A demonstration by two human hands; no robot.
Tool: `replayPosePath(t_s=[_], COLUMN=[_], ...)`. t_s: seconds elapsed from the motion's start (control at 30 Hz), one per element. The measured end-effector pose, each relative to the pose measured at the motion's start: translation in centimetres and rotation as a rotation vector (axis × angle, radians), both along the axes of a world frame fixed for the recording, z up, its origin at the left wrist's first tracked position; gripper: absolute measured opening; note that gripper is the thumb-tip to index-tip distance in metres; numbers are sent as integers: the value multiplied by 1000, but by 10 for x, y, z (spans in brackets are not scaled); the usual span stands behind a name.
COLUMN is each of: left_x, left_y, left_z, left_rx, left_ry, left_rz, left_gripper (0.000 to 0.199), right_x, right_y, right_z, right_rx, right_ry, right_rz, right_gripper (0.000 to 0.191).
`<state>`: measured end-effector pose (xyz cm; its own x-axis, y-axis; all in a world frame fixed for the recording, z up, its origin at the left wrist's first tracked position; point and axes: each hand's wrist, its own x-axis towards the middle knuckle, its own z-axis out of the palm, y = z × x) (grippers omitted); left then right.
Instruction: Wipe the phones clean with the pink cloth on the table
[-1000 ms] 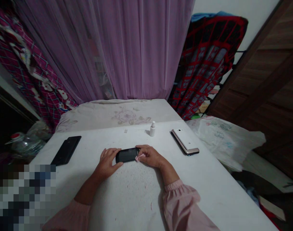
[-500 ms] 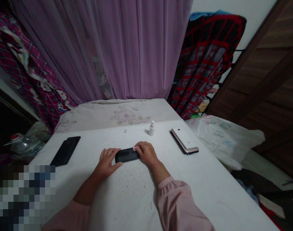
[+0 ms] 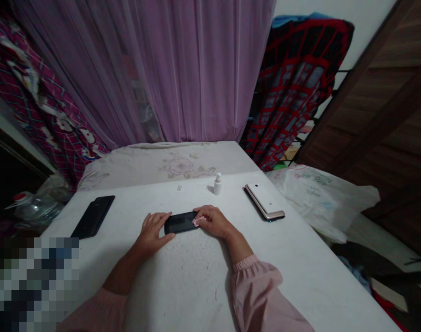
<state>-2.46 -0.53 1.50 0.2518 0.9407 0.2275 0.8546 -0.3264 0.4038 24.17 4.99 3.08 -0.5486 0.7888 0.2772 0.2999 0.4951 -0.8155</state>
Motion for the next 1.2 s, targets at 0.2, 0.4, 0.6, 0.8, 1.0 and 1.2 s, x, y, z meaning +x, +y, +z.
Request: replayPosePath(t_s=[0.2, 0.4, 0.6, 0.8, 1.0, 1.2], left_x=[-1, 2, 4, 5, 5, 5], left_y=[1, -1, -3, -3, -4, -5], left_z=[0, 2, 5, 7, 9, 8], left_rx=[-18, 4, 41, 34, 6, 17], left_ry=[12, 23, 7, 8, -3, -6], left_rz=[-9, -5, 4, 11, -3, 7], left_gripper=[60, 58, 52, 50, 51, 51], right_x=[-17, -16, 5, -1, -25, -22], right_y=[3, 0, -3, -4, -5, -5], right_z=[-5, -3, 8, 8, 1, -1], right_rx=[78, 87, -51, 4, 125, 90], right_ry=[-107, -112, -2, -38, -220, -166], right_rz=[-234, -220, 80, 8, -311, -262], right_gripper=[10, 12, 11, 14, 13, 12])
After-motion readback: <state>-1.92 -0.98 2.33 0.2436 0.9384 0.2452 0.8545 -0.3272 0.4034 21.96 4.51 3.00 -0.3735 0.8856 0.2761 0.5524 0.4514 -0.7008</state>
